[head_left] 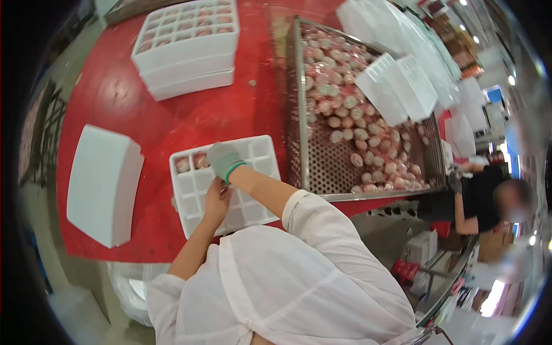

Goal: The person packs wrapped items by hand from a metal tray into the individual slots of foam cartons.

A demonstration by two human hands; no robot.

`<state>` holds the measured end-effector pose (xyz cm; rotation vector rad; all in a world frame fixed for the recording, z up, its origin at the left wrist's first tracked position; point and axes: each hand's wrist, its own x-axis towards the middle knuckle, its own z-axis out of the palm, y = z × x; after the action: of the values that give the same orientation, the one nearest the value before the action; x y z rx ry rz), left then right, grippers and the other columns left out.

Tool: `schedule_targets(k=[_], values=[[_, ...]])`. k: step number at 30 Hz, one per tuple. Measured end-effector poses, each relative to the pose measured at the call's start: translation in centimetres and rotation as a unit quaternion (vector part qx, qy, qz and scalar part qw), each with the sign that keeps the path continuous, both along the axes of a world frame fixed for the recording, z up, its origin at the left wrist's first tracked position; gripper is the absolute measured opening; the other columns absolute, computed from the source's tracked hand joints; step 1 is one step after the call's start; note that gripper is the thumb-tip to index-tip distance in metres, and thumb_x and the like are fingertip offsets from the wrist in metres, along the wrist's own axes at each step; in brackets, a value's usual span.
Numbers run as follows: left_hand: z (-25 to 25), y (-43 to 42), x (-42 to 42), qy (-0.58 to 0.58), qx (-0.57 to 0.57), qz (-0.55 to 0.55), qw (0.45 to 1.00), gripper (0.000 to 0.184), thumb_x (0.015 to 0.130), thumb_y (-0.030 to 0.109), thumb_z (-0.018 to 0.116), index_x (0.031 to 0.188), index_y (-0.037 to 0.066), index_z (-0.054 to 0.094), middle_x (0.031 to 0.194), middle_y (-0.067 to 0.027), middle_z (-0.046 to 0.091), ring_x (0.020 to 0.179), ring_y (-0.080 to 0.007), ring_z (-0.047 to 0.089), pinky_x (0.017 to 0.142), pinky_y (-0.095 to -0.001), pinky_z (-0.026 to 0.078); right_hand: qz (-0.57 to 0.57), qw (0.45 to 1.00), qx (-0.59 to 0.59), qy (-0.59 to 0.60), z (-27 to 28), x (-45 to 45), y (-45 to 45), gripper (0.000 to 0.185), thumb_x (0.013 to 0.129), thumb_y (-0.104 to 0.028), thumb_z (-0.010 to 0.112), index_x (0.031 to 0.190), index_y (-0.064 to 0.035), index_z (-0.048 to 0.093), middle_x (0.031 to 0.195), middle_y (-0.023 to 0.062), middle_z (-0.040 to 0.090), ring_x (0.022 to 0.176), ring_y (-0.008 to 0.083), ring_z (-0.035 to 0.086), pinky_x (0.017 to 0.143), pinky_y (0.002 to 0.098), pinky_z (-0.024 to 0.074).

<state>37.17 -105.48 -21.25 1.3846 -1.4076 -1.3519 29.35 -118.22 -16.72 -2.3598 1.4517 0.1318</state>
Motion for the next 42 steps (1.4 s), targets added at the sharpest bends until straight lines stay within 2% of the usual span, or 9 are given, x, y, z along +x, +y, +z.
schedule_targets(k=[5, 10, 15, 18, 23, 26, 34, 38, 42], values=[[0.1, -0.1, 0.7, 0.044, -0.004, -0.004, 0.999, 0.048, 0.086, -0.006, 0.053, 0.132, 0.003, 0.042, 0.118, -0.0093, 0.054, 0.111, -0.0181, 0.055, 0.089, -0.0296, 0.047, 0.077, 0.967, -0.023, -0.24, 6.2, -7.9, 1.3, 0.018, 0.083, -0.015, 0.056, 0.094, -0.0076, 0.068, 0.098, 0.0148, 0.067, 0.093, 0.0319, 0.064, 0.081, 0.0419, 0.0496], [0.8, 0.0, 0.4, 0.068, 0.043, -0.025, 0.996, 0.051, 0.086, -0.009, 0.05, 0.135, 0.0, 0.039, 0.123, -0.0095, 0.05, 0.121, -0.0186, 0.049, 0.1, -0.0292, 0.039, -0.314, 0.861, -0.305, -0.258, 9.5, -22.5, 0.3, 0.011, 0.081, -0.015, 0.06, 0.088, -0.0081, 0.065, 0.089, 0.0148, 0.064, 0.087, 0.0331, 0.062, 0.075, 0.0396, 0.0498], [2.2, 0.1, 0.2, 0.019, 0.04, -0.033, 0.998, 0.047, 0.086, -0.007, 0.049, 0.132, 0.001, 0.042, 0.126, -0.0091, 0.05, 0.122, -0.0186, 0.049, 0.1, -0.0284, 0.039, -0.434, 0.9, 0.037, -0.005, 0.0, -30.7, -2.5, 0.051, 0.081, -0.048, 0.061, 0.1, -0.0011, 0.066, 0.101, 0.0217, 0.065, 0.098, 0.0386, 0.061, 0.082, 0.0426, 0.0495], [-1.1, -0.4, 1.2, -0.032, -0.021, -0.046, 0.998, 0.044, 0.084, -0.006, 0.052, 0.127, 0.004, 0.047, 0.116, -0.0077, 0.055, 0.11, -0.0163, 0.053, 0.093, -0.0279, 0.043, -0.525, 0.834, 0.052, -0.164, -6.2, -29.8, -4.5, 0.071, 0.073, -0.064, 0.061, 0.104, -0.0004, 0.065, 0.111, 0.0253, 0.062, 0.106, 0.0397, 0.06, 0.087, 0.049, 0.048], [-1.0, -0.8, 1.5, 0.029, 0.019, -0.056, 0.998, 0.046, 0.084, -0.006, 0.054, 0.128, 0.002, 0.045, 0.119, -0.0093, 0.054, 0.116, -0.0187, 0.051, 0.097, -0.0292, 0.042, -0.638, 0.742, -0.027, -0.202, -3.6, -27.0, -4.0, 0.053, 0.074, -0.038, 0.07, 0.113, -0.0023, 0.061, 0.112, 0.0237, 0.062, 0.105, 0.0363, 0.062, 0.087, 0.0448, 0.051], [0.2, -0.6, 1.3, 0.025, 0.027, -0.066, 0.997, 0.046, 0.084, -0.006, 0.054, 0.129, 0.001, 0.044, 0.122, -0.0112, 0.053, 0.118, -0.0201, 0.051, 0.099, -0.0306, 0.042, -0.561, 0.794, 0.034, -0.232, -3.9, -28.6, -4.4, 0.035, 0.075, -0.028, 0.069, 0.099, -0.0026, 0.068, 0.106, 0.0232, 0.064, 0.097, 0.0371, 0.063, 0.081, 0.0456, 0.0518], [2.5, -1.7, 0.9, 0.045, 0.022, -0.09, 0.995, 0.042, 0.084, -0.003, 0.059, 0.125, 0.0, 0.049, 0.121, -0.0107, 0.055, 0.111, -0.0201, 0.056, 0.095, -0.0294, 0.044, -0.321, 0.881, -0.278, -0.209, 2.8, -31.5, 0.5, 0.014, 0.079, -0.016, 0.057, 0.086, -0.0047, 0.061, 0.092, 0.0164, 0.059, 0.088, 0.0356, 0.058, 0.076, 0.0436, 0.048], [12.7, -0.6, -5.3, -0.03, -0.103, -0.042, 0.993, 0.046, 0.08, 0.004, 0.068, 0.123, 0.003, 0.05, 0.119, -0.0109, 0.056, 0.106, -0.0221, 0.057, 0.089, -0.038, 0.046, -0.205, 0.92, -0.229, -0.241, 14.2, -26.3, 7.2, 0.022, 0.072, -0.026, 0.063, 0.076, -0.0042, 0.062, 0.084, 0.0179, 0.061, 0.084, 0.0358, 0.06, 0.074, 0.0423, 0.0494], [17.6, -0.4, -8.6, -0.288, -0.381, -0.137, 0.868, 0.05, 0.072, 0.008, 0.074, 0.117, 0.003, 0.053, 0.103, -0.0123, 0.053, 0.089, -0.027, 0.057, 0.076, -0.0425, 0.044, -0.053, 0.939, -0.14, -0.31, 15.6, -19.2, 11.4, 0.022, 0.078, -0.025, 0.063, 0.076, -0.0039, 0.059, 0.087, 0.0154, 0.06, 0.082, 0.0339, 0.059, 0.073, 0.0424, 0.0468]])
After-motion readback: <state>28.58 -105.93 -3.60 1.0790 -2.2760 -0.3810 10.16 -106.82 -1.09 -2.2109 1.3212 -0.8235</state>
